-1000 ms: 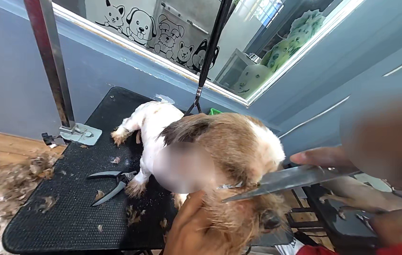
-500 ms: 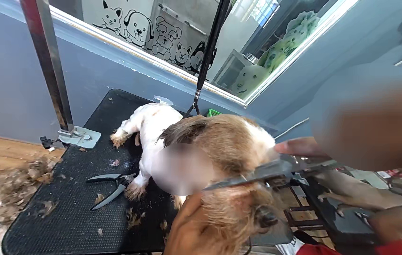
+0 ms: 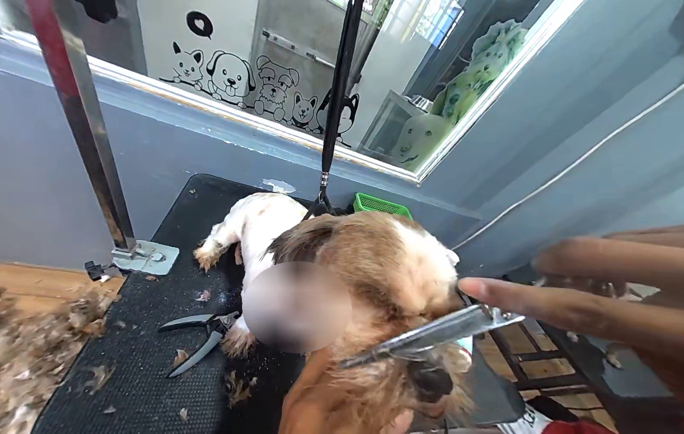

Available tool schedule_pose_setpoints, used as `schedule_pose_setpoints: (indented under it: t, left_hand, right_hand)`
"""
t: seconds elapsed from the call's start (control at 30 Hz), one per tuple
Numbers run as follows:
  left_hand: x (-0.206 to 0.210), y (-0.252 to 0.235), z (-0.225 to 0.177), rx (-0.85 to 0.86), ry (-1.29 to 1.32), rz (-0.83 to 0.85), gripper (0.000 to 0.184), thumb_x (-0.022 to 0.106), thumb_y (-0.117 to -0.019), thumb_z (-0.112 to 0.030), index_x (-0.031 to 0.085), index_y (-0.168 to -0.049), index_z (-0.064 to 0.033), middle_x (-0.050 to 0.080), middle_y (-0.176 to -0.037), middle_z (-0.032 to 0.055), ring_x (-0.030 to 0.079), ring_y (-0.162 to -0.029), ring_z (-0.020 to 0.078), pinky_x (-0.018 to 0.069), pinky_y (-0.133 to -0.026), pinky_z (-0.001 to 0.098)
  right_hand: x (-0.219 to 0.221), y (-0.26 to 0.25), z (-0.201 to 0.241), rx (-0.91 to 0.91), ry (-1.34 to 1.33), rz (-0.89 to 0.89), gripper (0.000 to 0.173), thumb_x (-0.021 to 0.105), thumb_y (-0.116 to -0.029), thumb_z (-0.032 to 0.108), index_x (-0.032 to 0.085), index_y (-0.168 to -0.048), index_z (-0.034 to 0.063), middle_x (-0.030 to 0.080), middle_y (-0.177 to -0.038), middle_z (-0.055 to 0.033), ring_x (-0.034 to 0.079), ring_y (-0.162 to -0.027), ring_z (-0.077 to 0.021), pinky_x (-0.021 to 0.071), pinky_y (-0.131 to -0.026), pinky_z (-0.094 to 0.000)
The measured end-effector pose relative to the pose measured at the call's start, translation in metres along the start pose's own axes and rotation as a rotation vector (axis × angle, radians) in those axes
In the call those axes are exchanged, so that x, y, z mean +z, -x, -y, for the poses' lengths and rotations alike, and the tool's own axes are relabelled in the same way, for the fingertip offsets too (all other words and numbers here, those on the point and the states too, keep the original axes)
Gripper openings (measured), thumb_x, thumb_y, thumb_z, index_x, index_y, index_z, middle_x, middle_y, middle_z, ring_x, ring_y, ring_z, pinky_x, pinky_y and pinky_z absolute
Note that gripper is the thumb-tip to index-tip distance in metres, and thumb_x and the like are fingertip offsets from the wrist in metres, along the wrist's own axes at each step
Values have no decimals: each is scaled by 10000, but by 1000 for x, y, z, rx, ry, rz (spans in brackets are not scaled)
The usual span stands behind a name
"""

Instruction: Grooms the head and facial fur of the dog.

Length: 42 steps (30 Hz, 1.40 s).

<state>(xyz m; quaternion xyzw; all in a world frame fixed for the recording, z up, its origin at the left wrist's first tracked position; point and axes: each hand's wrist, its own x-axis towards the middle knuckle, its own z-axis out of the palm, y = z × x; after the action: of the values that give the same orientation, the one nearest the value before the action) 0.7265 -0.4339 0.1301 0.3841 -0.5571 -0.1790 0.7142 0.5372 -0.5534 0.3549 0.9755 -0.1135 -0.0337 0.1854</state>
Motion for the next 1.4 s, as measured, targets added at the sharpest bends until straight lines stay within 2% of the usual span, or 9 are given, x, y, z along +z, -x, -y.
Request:
schedule_pose_setpoints:
  t: [0.07,0.13,0.23,0.33,0.43,0.5,0.73,1.0,1.4]
  left_hand:
    - [1,-1,-2,-2,1,4,393,494,-1084,-255,698,-986,66,697,-1098,208,624,-1162,112,470,-1065,255]
    - [1,-1,-2,6,-5,5,382,499,-1082,-245,698,-1002,71,700,-1105,203,616,-1178,112,454,-1083,259]
    - [1,-3,-3,8,-18,7,406,476,-1089,-258,691,-1002,74,698,-1077,204,616,-1154,111,446,-1075,259]
    - [0,-5,-5,13,-8,9,390,486,-1086,-248,694,-976,62,706,-1011,183,641,-1085,124,471,-1049,282]
    - [-1,-6,-9,26,-10,11,368,491,-1091,-247,702,-950,20,717,-931,132,660,-999,123,490,-1007,303]
    - [-1,-7,-9,13,13,9,376,490,-1091,-257,703,-952,21,716,-929,127,658,-983,113,497,-996,297]
    - [-1,-10,-12,6,51,16,390,479,-1092,-259,688,-913,17,701,-889,128,655,-974,127,491,-982,304]
    - [1,-11,-14,1,62,20,333,498,-1086,-232,672,-951,17,701,-911,123,657,-968,113,500,-983,301]
    - [-1,-10,-16,-11,0,48,397,493,-1082,-251,681,-886,40,706,-882,166,669,-952,172,499,-968,316]
  right_hand:
    - [2,1,-4,-7,39,-27,419,532,-985,113,701,-1336,266,673,-898,-73,590,-581,-195,437,-453,-345]
    - [4,2,-4,3,97,-97,376,525,-997,133,718,-1308,221,686,-915,-101,614,-609,-213,466,-478,-358]
    - [3,4,4,75,190,-197,393,514,-1029,122,647,-1387,218,675,-1031,-172,660,-777,-296,528,-630,-419]
    - [13,13,4,161,152,-349,367,500,-1032,126,654,-1359,194,654,-1052,-193,645,-875,-287,525,-739,-401]
    - [15,23,8,212,87,-349,279,549,-1022,119,729,-1232,155,664,-932,-187,644,-798,-273,522,-687,-383]
    - [19,31,11,233,70,-273,291,557,-998,64,747,-1209,129,689,-901,-217,676,-799,-338,546,-683,-444]
    - [26,37,10,246,59,-92,480,562,-944,-3,673,-1369,190,694,-965,-236,695,-786,-381,567,-634,-485]
    - [24,27,16,266,49,-82,482,564,-970,49,646,-1404,241,688,-973,-231,681,-756,-371,545,-599,-479]
    - [26,25,17,238,37,-92,454,576,-998,110,620,-1427,251,677,-974,-217,674,-764,-361,539,-606,-478]
